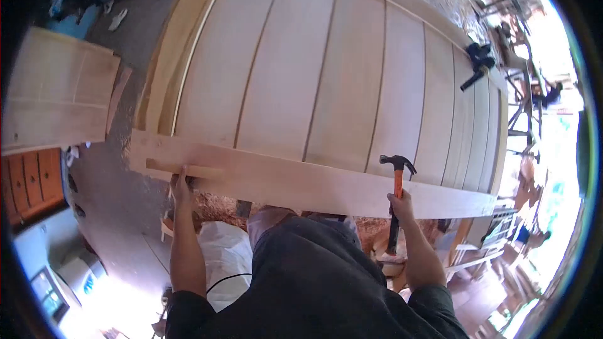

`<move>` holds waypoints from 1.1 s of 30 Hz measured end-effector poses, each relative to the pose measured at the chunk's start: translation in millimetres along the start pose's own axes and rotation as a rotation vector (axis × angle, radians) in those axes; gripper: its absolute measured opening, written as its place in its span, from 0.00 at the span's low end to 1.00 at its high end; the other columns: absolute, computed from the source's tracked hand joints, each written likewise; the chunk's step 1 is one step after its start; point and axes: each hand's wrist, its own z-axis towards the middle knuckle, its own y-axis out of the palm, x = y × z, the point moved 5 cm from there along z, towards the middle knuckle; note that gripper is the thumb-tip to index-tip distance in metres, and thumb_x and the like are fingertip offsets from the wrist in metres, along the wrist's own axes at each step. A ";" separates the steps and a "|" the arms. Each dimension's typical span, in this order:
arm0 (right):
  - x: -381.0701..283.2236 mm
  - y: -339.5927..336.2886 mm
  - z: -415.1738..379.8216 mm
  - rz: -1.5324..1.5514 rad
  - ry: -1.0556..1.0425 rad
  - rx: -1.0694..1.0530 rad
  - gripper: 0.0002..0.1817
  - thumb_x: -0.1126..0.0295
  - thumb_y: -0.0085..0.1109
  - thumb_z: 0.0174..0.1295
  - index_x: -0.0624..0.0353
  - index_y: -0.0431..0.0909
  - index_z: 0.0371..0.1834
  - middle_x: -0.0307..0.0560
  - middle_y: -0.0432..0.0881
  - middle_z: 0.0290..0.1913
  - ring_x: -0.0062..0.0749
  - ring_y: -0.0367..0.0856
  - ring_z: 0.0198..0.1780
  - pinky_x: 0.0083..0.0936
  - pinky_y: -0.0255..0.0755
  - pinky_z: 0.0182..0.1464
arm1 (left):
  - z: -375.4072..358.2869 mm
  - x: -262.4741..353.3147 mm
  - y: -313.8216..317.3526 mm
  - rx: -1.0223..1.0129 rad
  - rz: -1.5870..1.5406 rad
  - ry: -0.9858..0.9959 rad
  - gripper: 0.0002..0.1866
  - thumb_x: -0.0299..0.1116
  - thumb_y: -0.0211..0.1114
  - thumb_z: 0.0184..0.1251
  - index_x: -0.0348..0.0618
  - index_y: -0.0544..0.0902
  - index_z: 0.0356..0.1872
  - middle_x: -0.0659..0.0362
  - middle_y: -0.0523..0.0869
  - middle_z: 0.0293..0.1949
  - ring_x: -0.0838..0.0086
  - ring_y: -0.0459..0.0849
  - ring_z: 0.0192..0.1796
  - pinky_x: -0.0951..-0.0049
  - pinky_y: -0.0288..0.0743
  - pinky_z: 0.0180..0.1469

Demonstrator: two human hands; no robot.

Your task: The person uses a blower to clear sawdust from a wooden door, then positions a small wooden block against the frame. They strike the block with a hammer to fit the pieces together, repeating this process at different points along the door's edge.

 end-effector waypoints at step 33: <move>19.1 -5.5 -37.7 -0.536 -0.521 0.105 0.17 0.69 0.67 0.59 0.65 0.77 0.49 0.58 0.80 0.40 0.53 0.78 0.41 0.43 0.73 0.46 | -43.8 44.9 1.9 0.138 1.052 0.336 0.23 0.28 0.67 0.61 0.37 0.72 0.56 0.52 0.80 0.42 0.63 0.82 0.41 0.62 0.76 0.41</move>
